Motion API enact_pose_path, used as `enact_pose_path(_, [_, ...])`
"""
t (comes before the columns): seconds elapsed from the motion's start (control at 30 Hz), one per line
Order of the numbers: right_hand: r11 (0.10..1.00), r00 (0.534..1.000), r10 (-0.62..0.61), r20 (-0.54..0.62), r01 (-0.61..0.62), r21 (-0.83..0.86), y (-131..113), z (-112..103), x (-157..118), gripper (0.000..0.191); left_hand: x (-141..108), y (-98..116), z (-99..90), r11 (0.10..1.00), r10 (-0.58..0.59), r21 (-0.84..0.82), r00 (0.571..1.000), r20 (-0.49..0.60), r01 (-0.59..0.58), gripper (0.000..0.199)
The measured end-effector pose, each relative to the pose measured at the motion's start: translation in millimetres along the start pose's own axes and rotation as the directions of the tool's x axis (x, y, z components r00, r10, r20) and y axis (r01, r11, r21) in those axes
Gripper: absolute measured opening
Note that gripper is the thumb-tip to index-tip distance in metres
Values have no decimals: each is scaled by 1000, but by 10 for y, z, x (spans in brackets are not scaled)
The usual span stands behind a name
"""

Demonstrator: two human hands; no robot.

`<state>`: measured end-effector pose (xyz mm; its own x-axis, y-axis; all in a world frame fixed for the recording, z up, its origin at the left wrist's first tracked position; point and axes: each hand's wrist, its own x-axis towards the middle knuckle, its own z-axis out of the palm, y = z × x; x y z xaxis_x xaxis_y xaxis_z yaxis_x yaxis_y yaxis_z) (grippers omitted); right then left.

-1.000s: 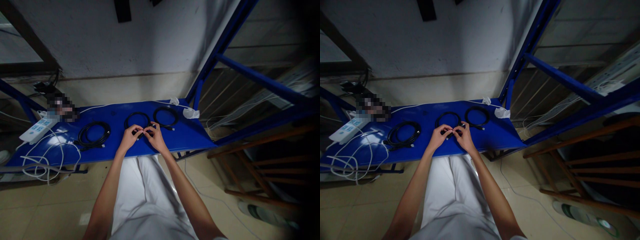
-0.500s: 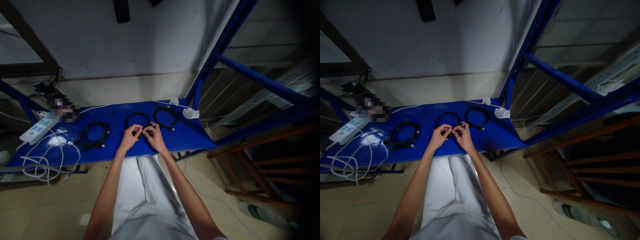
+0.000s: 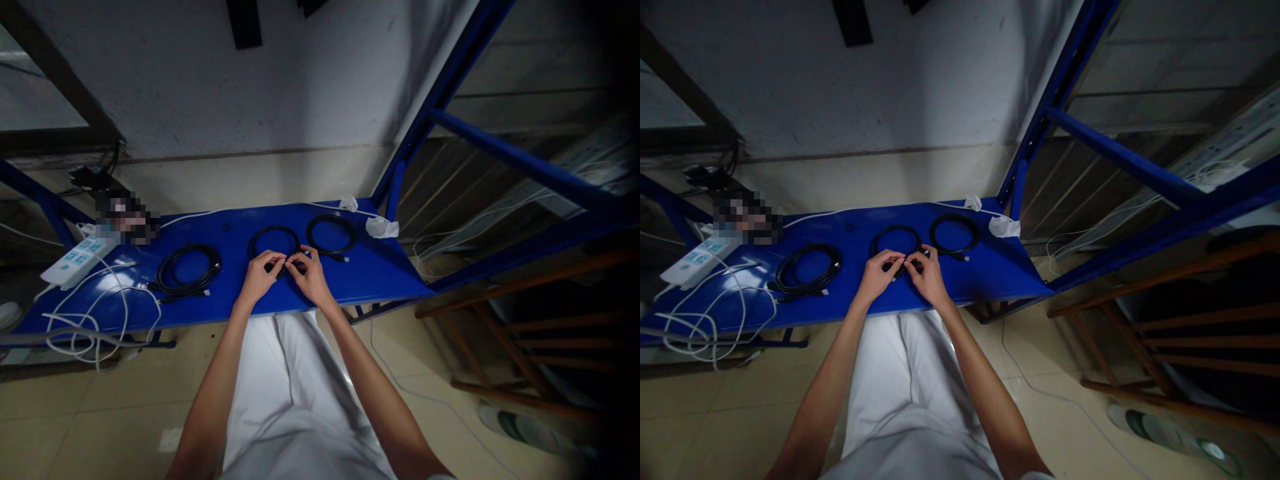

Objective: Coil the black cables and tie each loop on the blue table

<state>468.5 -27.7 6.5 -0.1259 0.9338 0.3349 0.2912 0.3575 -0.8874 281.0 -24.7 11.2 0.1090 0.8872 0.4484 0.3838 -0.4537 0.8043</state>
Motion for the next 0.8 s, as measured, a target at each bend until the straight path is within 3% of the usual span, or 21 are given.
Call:
enact_pose_path(0.3, [999,1000,-11,15,11,-38,1,1,-6,20,-4,6,7,1000,1,28,1000,10,-1,21])
enact_pose_path(0.6, [974,998,-60,-7,57,-220,-12,4,-12,19,-10,37,3,997,16,70,1000,12,-17,20])
enact_pose_path(0.8, [964,996,-88,-10,83,-253,-40,-7,-19,17,-28,20,6,999,-11,36,1000,-22,12,19])
